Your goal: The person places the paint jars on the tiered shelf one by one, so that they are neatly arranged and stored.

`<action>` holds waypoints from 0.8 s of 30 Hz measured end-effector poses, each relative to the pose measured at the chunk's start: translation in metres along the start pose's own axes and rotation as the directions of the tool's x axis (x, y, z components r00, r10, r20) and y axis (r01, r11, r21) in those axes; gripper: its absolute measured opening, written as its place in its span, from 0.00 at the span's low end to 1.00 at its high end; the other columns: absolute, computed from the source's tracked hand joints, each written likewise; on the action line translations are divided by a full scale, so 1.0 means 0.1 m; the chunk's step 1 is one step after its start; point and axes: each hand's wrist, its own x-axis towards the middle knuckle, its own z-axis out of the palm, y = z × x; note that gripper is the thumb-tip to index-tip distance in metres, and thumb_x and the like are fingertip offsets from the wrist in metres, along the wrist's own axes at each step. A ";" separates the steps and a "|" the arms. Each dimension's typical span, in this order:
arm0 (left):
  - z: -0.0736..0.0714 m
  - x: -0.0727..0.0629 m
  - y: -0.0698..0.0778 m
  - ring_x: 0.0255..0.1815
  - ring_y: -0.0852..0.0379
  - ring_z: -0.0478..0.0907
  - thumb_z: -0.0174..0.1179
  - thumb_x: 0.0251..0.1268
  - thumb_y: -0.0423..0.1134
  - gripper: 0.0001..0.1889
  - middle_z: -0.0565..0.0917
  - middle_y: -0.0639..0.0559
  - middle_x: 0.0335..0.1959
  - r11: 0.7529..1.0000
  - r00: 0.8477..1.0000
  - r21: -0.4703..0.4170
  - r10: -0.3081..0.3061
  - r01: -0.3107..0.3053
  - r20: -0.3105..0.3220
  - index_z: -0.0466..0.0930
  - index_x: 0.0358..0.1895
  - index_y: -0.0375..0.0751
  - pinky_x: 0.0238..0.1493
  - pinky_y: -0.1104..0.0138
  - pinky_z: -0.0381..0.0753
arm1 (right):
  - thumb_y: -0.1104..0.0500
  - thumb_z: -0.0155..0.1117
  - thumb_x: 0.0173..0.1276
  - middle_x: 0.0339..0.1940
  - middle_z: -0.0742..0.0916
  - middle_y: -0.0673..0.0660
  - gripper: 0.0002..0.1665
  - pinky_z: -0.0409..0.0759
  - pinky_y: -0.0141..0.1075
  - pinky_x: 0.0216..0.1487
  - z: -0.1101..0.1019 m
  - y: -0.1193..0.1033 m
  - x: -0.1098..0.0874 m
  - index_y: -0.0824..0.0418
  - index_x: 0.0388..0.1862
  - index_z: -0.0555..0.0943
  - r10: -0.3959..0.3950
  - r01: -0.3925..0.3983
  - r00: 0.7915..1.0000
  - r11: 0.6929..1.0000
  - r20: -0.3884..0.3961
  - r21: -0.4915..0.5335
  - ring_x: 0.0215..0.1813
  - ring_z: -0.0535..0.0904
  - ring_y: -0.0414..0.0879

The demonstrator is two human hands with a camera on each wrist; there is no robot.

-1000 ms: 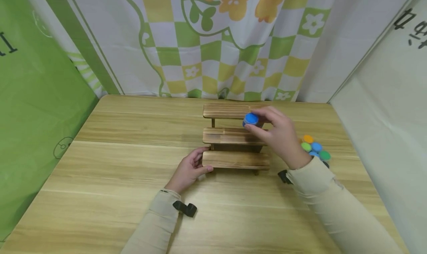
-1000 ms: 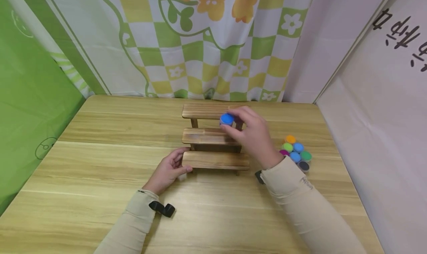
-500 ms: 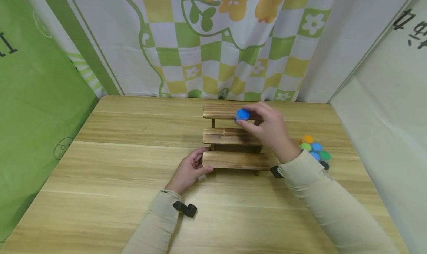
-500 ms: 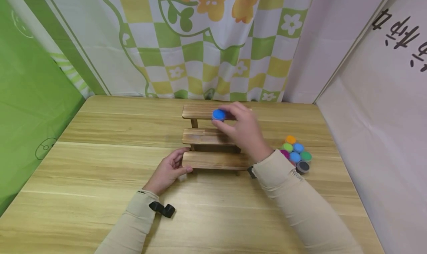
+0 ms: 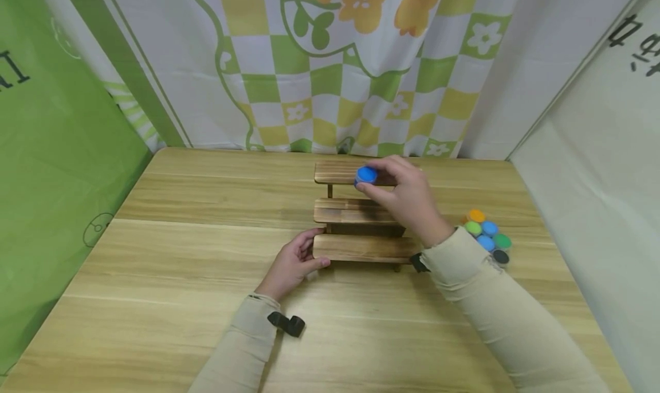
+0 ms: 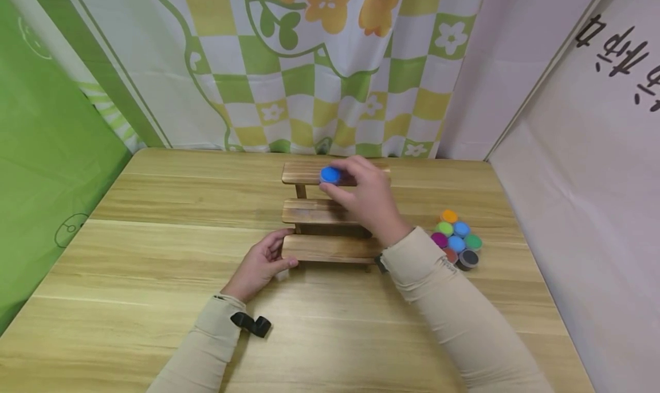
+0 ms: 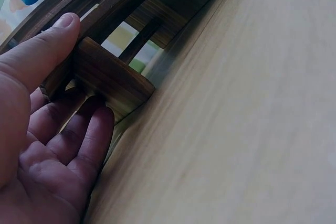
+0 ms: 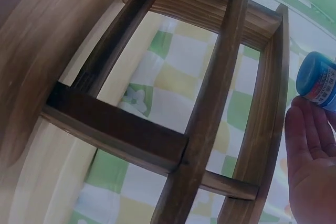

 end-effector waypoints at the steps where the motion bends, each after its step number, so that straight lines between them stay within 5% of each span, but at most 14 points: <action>1: 0.00 0.00 0.00 0.67 0.50 0.74 0.72 0.60 0.34 0.36 0.75 0.45 0.69 1.000 1.000 0.001 0.000 0.000 -0.001 0.68 0.71 0.42 0.68 0.59 0.74 | 0.62 0.78 0.59 0.45 0.85 0.59 0.23 0.87 0.40 0.47 0.01 0.00 0.01 0.67 0.52 0.84 0.001 -0.001 1.000 1.000 0.002 0.001 0.45 0.85 0.50; 24: 0.00 0.00 0.00 0.69 0.51 0.72 0.72 0.60 0.34 0.36 0.74 0.46 0.70 1.000 1.000 -0.001 -0.007 0.007 0.003 0.68 0.71 0.43 0.70 0.59 0.72 | 0.59 0.77 0.61 0.45 0.84 0.59 0.23 0.87 0.33 0.47 0.13 -0.03 0.13 0.68 0.53 0.83 0.020 -0.020 0.998 1.000 0.057 0.005 0.46 0.85 0.50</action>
